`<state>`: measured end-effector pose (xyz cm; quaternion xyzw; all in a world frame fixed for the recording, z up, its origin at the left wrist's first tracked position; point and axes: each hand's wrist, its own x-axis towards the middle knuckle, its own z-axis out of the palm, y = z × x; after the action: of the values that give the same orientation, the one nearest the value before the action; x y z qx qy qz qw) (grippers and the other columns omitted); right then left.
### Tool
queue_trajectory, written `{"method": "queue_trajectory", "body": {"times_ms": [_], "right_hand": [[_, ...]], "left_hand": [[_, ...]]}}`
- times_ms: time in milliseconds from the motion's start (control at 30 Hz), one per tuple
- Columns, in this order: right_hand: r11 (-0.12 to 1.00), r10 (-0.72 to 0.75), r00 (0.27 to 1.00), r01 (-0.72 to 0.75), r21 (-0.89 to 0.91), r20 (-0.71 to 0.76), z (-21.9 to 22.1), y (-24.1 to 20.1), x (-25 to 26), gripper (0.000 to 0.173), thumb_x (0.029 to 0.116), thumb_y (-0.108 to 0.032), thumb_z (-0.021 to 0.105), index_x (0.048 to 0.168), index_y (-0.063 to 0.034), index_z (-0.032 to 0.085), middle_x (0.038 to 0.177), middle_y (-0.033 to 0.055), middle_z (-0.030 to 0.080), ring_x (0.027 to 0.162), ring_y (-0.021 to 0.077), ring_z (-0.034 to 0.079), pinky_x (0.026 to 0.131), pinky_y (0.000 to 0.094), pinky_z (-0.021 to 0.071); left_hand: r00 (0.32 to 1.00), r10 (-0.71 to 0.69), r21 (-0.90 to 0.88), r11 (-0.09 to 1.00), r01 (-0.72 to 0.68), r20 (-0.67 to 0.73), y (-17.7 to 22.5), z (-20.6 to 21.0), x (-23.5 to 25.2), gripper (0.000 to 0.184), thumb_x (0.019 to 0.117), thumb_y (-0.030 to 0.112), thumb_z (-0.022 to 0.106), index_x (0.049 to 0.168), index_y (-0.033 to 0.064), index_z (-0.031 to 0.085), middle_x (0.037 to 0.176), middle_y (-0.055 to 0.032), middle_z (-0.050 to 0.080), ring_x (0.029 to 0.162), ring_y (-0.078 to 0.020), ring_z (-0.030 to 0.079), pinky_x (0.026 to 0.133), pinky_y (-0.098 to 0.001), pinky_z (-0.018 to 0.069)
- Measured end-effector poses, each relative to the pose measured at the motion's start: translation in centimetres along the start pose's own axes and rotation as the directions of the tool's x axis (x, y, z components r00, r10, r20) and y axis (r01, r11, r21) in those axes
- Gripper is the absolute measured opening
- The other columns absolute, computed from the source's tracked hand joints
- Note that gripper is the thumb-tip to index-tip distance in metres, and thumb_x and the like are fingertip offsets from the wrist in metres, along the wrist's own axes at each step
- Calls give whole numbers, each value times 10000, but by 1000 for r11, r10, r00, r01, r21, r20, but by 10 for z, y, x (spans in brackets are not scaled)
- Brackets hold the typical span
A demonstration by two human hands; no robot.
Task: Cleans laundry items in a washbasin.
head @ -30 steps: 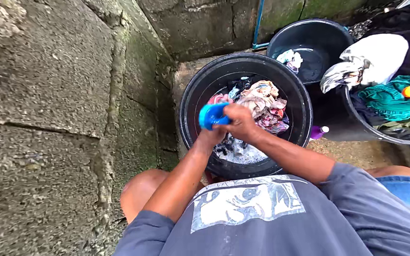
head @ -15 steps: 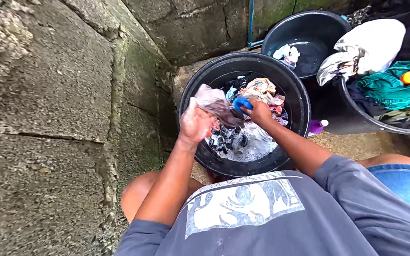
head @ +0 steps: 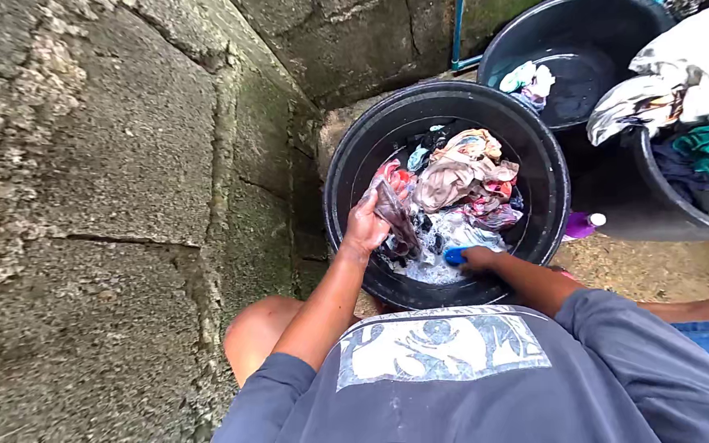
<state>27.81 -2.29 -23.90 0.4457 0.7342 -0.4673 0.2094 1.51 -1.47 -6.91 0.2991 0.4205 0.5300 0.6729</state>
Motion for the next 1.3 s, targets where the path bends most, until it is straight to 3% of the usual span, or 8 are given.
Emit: {"method": "queue_trajectory", "body": {"times_ms": [333,467,633,800,933,1067,1233,1300], "right_hand": [[668,-299,272,744,2,-915,-80,-151,-52,351,880,-281,791,894,60,707,840,188,717,813,296,712,776,517,568],[864,-119,449,486,131,-886,-92,-100,-47,427,948,-351,734,982,74,706,930,248,718,921,402,705,869,618,527],[700,-381,90,679,-223,-920,-81,-155,-66,313,845,-235,809,792,45,680,773,188,704,785,327,721,746,519,576],[875,-73,391,467,129,-917,-98,-101,-54,393,946,-328,741,1017,58,721,964,235,734,956,389,715,899,620,530],[741,-348,60,629,-235,-936,-80,-159,-59,290,820,-229,813,789,31,688,779,188,713,790,340,727,731,527,582],[873,-159,306,488,11,-939,-104,-108,-50,371,947,-312,733,989,57,722,946,223,738,935,379,727,866,612,553],[709,-415,26,636,-305,-910,-86,-163,-58,270,831,-212,816,812,34,703,809,191,728,823,346,735,773,537,589],[796,-306,160,585,-159,-939,-94,-132,-46,312,901,-257,775,927,52,734,898,210,747,886,354,742,834,563,588]], "left_hand": [[994,-27,197,980,6,104,-26,11,-10,218,1036,300,431,1111,218,618,969,53,689,878,-81,655,787,-314,569],[955,-70,121,992,36,288,-12,18,-5,675,1066,551,61,1497,166,410,1435,-46,559,1325,-196,524,1123,-430,431],[987,-18,142,990,-6,161,-28,17,-10,127,984,267,551,1049,228,653,930,59,706,838,-73,666,740,-294,569],[937,-38,117,993,-4,348,-14,17,-4,656,1064,551,86,1490,185,425,1418,-32,570,1311,-170,528,1109,-406,442],[985,19,125,991,-40,169,-25,16,-12,112,981,312,590,1036,241,658,936,69,707,851,-64,667,743,-290,572],[946,-23,86,996,-6,323,-15,18,-1,621,1070,553,181,1479,165,441,1398,-42,590,1297,-179,546,1103,-418,451],[992,-30,108,994,17,120,-26,13,-8,94,983,268,572,989,237,660,867,74,693,775,-45,649,688,-253,557],[975,-26,86,996,7,220,-22,16,-6,389,1076,440,325,1262,227,592,1157,27,687,1056,-103,641,907,-323,545]]}}
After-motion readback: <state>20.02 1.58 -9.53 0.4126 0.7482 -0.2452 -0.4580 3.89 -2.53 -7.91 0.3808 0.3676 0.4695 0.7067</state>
